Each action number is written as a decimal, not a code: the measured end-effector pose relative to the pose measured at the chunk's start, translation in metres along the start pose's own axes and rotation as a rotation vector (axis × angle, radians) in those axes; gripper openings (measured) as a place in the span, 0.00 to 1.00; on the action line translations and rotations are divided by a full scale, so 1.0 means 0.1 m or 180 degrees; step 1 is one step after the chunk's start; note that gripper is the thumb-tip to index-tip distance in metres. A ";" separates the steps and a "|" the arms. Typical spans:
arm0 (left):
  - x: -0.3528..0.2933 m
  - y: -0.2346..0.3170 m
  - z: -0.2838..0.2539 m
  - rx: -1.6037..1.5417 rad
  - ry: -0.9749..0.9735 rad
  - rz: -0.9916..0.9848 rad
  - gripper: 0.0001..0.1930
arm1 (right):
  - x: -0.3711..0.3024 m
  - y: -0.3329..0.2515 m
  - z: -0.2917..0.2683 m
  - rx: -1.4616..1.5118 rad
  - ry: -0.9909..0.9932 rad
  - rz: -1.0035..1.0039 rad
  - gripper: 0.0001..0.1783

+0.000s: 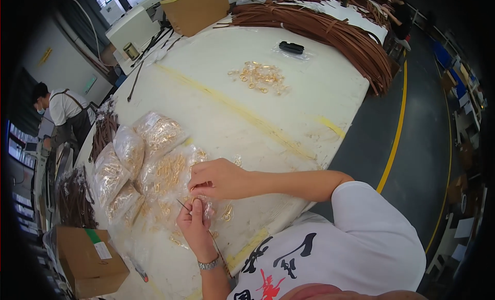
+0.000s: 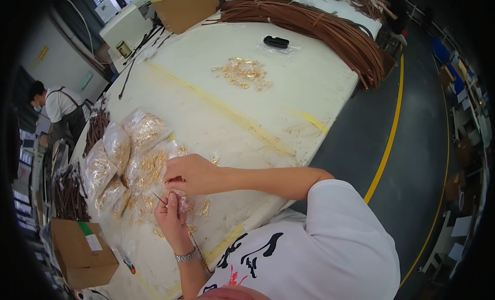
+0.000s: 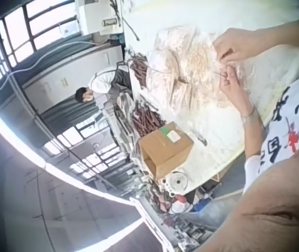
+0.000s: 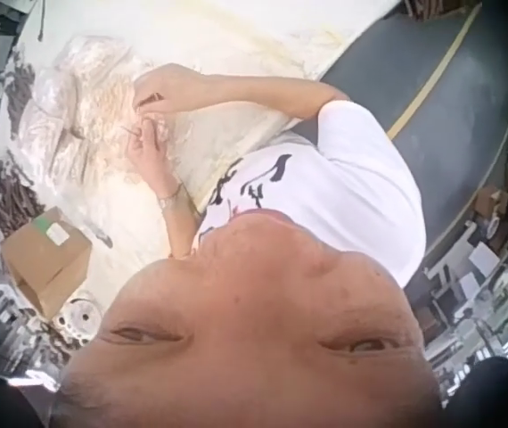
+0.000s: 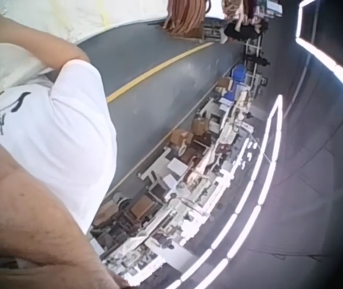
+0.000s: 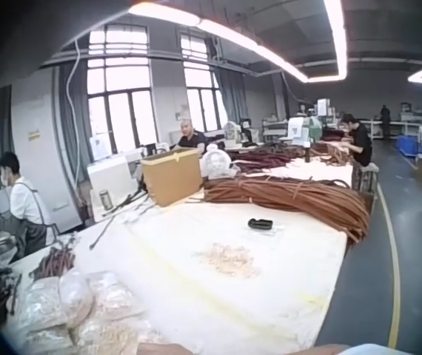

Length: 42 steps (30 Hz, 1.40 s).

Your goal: Assembling small hardware components and leather straps for production.

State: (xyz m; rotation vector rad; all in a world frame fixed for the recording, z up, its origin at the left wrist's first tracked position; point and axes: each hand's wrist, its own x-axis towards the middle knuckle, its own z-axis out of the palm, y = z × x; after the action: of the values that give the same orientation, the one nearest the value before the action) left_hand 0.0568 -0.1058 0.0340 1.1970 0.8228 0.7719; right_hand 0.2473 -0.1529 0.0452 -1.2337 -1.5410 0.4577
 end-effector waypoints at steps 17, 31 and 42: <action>0.06 0.10 -0.02 -0.0116 -0.0095 0.0030 0.10 | 0.14 0.06 -0.05 0.1291 -0.0232 0.1085 0.14; 0.14 0.11 -0.09 0.0712 -0.0268 -0.0018 0.10 | 0.17 0.06 -0.13 0.0942 -0.0566 0.1254 0.10; 0.13 0.31 -0.14 0.1787 -0.0263 0.0887 0.08 | 0.00 0.09 -0.07 0.0939 -0.1522 0.1384 0.07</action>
State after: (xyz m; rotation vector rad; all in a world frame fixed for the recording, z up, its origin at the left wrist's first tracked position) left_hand 0.0483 -0.0822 0.0605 1.8619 0.8408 0.7291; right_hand 0.2582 -0.1514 0.0407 -1.2784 -1.5104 1.2941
